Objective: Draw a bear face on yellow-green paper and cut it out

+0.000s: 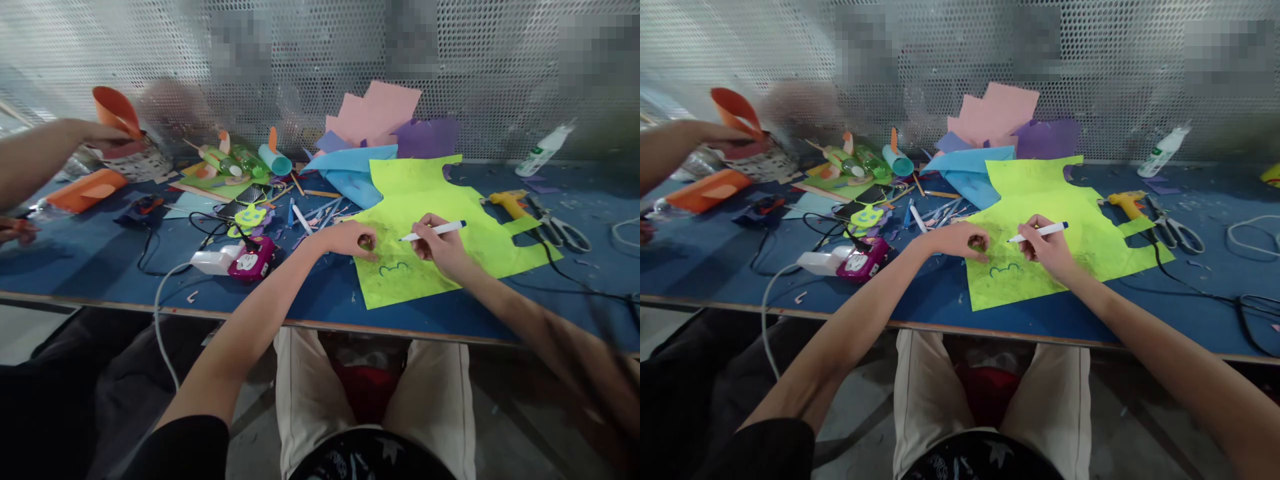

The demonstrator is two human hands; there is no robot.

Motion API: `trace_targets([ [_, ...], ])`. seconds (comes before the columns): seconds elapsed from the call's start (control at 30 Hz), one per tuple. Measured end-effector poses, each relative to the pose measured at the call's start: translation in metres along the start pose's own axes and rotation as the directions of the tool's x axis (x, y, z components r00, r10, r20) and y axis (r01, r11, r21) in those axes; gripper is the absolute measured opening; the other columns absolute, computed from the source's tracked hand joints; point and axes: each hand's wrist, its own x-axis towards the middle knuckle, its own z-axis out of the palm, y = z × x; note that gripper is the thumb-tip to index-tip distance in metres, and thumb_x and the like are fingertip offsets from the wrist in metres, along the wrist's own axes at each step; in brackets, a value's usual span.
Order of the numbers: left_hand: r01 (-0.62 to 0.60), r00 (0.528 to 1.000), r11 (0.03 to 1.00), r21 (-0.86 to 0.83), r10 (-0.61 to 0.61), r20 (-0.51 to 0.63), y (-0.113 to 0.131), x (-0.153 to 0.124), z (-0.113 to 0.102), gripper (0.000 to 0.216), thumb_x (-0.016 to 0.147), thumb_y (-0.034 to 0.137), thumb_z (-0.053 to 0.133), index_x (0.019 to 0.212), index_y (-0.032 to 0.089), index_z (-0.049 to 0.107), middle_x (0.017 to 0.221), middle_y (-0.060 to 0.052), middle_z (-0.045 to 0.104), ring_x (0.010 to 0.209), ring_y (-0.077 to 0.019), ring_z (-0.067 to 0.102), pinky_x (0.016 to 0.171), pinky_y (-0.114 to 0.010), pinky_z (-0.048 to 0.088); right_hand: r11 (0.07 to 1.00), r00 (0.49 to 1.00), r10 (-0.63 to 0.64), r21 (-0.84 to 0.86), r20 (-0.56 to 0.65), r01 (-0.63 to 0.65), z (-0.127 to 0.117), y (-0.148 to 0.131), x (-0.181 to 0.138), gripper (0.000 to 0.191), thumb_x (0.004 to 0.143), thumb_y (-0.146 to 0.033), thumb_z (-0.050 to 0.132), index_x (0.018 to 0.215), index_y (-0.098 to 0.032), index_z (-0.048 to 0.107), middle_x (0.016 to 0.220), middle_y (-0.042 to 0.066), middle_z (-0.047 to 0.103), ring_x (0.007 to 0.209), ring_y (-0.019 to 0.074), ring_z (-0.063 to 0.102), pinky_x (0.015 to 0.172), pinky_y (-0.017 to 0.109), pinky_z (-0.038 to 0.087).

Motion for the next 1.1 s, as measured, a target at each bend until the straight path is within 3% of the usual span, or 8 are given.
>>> trace_targets([
  [0.13, -0.007, 1.000, 1.000, -0.008, 0.007, -0.002, 0.001, -0.001, -0.001, 0.043, 0.081, 0.059, 0.074, 0.095, 0.018, 0.070, 0.081, -0.001, 0.061, 0.070, -0.0128, 0.052, 0.066, -0.028, 0.033, 0.983, 0.988, 0.060, -0.179, 0.139, -0.035, -0.013, -0.002, -0.013, 0.030, 0.093, -0.047, 0.072, 0.086, -0.020, 0.061, 0.069, 0.001, 0.072, 0.047, 0.0101, 0.060, 0.041, 0.020, 0.044],
  [0.37, -0.017, 1.000, 1.000, -0.023, 0.017, -0.003, 0.000, -0.001, -0.001, 0.044, 0.080, 0.060, 0.074, 0.095, 0.018, 0.070, 0.079, -0.001, 0.061, 0.068, -0.0129, 0.052, 0.065, -0.028, 0.031, 0.930, 0.995, 0.078, -0.365, 0.054, -0.053, -0.024, 0.011, -0.031, 0.036, 0.094, -0.050, 0.069, 0.078, -0.020, 0.058, 0.064, 0.001, 0.069, 0.047, 0.0105, 0.058, 0.044, 0.022, 0.042],
  [0.53, -0.016, 1.000, 1.000, -0.026, 0.016, -0.016, 0.000, -0.001, 0.000, 0.045, 0.080, 0.061, 0.074, 0.095, 0.018, 0.070, 0.079, -0.002, 0.061, 0.067, -0.0129, 0.051, 0.065, -0.028, 0.031, 0.855, 0.991, 0.044, -0.518, 0.123, 0.026, -0.022, 0.010, -0.032, 0.032, 0.093, -0.048, 0.069, 0.079, -0.019, 0.066, 0.065, 0.002, 0.068, 0.054, 0.0118, 0.055, 0.052, 0.024, 0.040],
  [0.8, -0.001, 1.000, 1.000, -0.024, 0.001, 0.000, 0.005, -0.002, -0.003, 0.047, 0.080, 0.062, 0.074, 0.095, 0.018, 0.071, 0.081, -0.002, 0.063, 0.070, -0.0135, 0.053, 0.066, -0.028, 0.033, 0.830, 0.984, -0.006, -0.547, 0.179, 0.105, -0.020, 0.009, -0.031, 0.031, 0.092, -0.047, 0.069, 0.083, -0.018, 0.070, 0.071, 0.002, 0.069, 0.063, 0.0141, 0.056, 0.059, 0.026, 0.040],
  [1.1, -0.009, 1.000, 1.000, -0.028, 0.009, -0.003, 0.005, -0.002, -0.002, 0.042, 0.080, 0.057, 0.075, 0.095, 0.018, 0.071, 0.080, -0.002, 0.062, 0.070, -0.0129, 0.052, 0.066, -0.029, 0.033, 0.814, 0.991, -0.007, -0.575, 0.133, 0.083, -0.021, 0.009, -0.033, 0.033, 0.092, -0.047, 0.068, 0.075, -0.019, 0.066, 0.064, -0.001, 0.062, 0.058, 0.0122, 0.049, 0.055, 0.026, 0.035],
])
